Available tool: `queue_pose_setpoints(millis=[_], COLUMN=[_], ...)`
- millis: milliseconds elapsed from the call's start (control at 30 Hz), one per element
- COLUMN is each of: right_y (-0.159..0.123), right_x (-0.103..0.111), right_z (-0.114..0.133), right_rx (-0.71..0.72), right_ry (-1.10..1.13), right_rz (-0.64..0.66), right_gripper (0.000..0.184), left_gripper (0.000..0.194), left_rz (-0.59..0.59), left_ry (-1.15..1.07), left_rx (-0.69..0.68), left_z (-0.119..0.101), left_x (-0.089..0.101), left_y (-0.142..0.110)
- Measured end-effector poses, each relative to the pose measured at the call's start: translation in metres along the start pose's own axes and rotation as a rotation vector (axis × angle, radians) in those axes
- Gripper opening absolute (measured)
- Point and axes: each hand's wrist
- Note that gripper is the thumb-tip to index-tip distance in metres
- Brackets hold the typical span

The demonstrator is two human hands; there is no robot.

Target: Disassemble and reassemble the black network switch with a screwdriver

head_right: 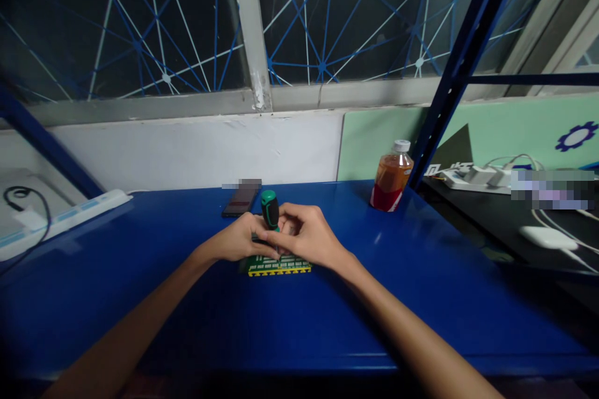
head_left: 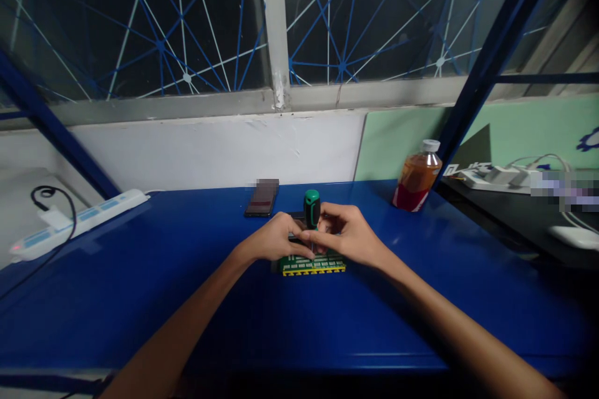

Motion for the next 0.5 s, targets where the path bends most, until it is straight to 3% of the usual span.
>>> queue_pose_setpoints(millis=[233,500], right_y=[-0.0022,-0.0019], right_x=[-0.0007,-0.0005], right_z=[0.0024,0.0017], right_rx=[-0.043,-0.029], right_ry=[0.148,0.113], right_rz=[0.143,0.114], right_gripper=[0.028,0.029], left_gripper=[0.015,0.008], left_rz=[0.017,-0.017], left_ry=[-0.075,-0.087], left_rx=[-0.01,-0.091], left_z=[-0.001,-0.0085], left_x=[-0.0001,-0.0031], left_y=[0.0003,0.004])
Point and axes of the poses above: each hand's wrist, its own y-axis towards the middle knuckle, its own x-axis out of the back of the hand, z = x × y, and after that the axes turned 15 degrees about -x, right-handed
